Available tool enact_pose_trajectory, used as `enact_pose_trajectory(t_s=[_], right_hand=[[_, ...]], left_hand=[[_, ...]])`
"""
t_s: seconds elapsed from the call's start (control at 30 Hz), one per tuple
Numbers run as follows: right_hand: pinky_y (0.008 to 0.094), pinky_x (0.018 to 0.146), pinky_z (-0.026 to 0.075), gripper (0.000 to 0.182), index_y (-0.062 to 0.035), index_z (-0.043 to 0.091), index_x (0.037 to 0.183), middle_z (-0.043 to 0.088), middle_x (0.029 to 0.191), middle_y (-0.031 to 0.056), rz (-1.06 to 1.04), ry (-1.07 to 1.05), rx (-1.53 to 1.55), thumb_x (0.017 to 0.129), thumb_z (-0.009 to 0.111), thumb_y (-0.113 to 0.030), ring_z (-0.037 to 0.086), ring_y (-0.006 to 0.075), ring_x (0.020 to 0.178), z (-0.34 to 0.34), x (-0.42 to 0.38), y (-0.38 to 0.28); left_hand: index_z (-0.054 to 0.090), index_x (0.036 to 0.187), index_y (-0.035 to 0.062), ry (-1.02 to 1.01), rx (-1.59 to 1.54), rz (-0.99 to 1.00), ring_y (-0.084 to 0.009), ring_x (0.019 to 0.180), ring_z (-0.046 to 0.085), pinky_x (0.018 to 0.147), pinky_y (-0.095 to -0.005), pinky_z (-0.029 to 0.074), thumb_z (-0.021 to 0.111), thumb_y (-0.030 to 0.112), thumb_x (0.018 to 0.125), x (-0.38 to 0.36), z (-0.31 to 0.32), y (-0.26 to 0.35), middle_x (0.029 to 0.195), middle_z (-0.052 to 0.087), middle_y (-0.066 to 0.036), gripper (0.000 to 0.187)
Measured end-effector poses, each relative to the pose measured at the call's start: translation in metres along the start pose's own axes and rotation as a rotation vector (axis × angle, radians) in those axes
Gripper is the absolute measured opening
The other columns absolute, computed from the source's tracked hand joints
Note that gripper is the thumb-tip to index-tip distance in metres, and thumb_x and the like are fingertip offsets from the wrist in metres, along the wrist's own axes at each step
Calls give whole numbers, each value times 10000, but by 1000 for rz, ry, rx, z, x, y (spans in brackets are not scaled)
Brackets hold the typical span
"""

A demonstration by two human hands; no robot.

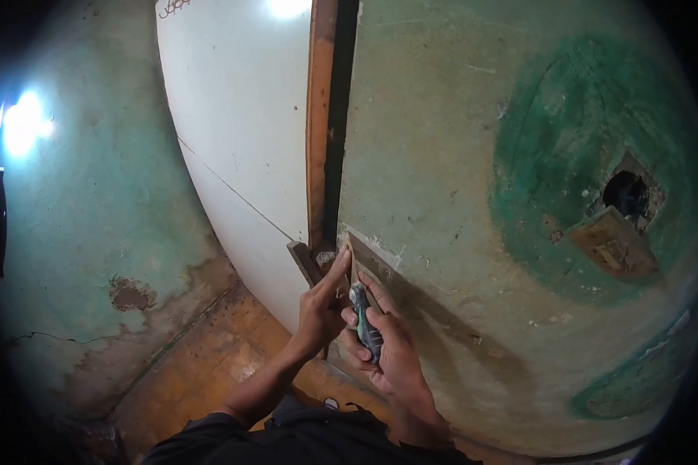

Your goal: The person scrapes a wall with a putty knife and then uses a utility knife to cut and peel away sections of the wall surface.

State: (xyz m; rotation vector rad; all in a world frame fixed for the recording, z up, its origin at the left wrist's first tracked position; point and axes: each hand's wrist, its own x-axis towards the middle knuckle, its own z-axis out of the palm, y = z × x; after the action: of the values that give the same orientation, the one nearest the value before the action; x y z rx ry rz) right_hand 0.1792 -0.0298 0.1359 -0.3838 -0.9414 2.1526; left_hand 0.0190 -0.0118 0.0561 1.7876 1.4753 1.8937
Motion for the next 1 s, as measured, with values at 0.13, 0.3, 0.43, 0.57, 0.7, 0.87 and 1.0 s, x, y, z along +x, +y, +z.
enact_pose_trajectory(t_s=[0.13,0.3,0.43,0.57,0.7,0.87,1.0], right_hand=[[212,429,336,657,-109,215,1636,498,1036,83,4,32,-19,1039,471,-205,431,91,566,0,-15,-2],[177,398,276,624,-135,278,1627,489,1024,75,-34,57,-47,1048,486,-241,387,65,553,-3,-3,-1],[181,395,267,616,-142,294,1619,487,1006,66,-34,68,-8,1043,490,-239,383,67,549,0,-13,6],[187,386,266,600,-142,298,1613,492,1008,60,9,65,-19,1040,456,-225,384,71,535,-1,17,8],[188,382,280,581,-137,300,1608,494,1015,60,-48,103,-31,1050,439,-221,385,72,534,17,-8,20],[180,379,276,575,-138,309,1603,493,1023,58,-33,64,27,1058,458,-244,381,62,528,10,1,6],[177,386,274,579,-136,299,1610,491,1028,51,-83,112,-75,1061,448,-247,371,58,531,14,-22,10]], left_hand=[[501,1530,176,-61,42,23,-229,768,741,673,-319,600,643,-95,745,-4,2,13,1497,563,-119,843],[461,1558,173,-12,31,15,-234,787,737,697,-317,596,659,-106,756,1,0,14,1538,518,-117,871],[433,1573,176,-122,-24,-9,-241,805,738,702,-330,595,680,-83,756,-5,-3,16,1543,510,-124,891],[466,1555,211,-8,48,-94,-243,795,735,691,-338,596,731,-69,716,3,-7,11,1512,546,-116,924],[473,1551,228,-44,62,7,-256,814,744,696,-327,605,723,-90,703,-3,-14,13,1503,563,-77,939],[471,1553,193,-55,57,-27,-260,798,745,695,-332,607,685,-99,710,-7,-9,10,1519,544,-98,917],[443,1570,195,-139,48,38,-269,792,746,695,-335,608,690,-88,716,-9,-7,12,1532,527,-107,933]])
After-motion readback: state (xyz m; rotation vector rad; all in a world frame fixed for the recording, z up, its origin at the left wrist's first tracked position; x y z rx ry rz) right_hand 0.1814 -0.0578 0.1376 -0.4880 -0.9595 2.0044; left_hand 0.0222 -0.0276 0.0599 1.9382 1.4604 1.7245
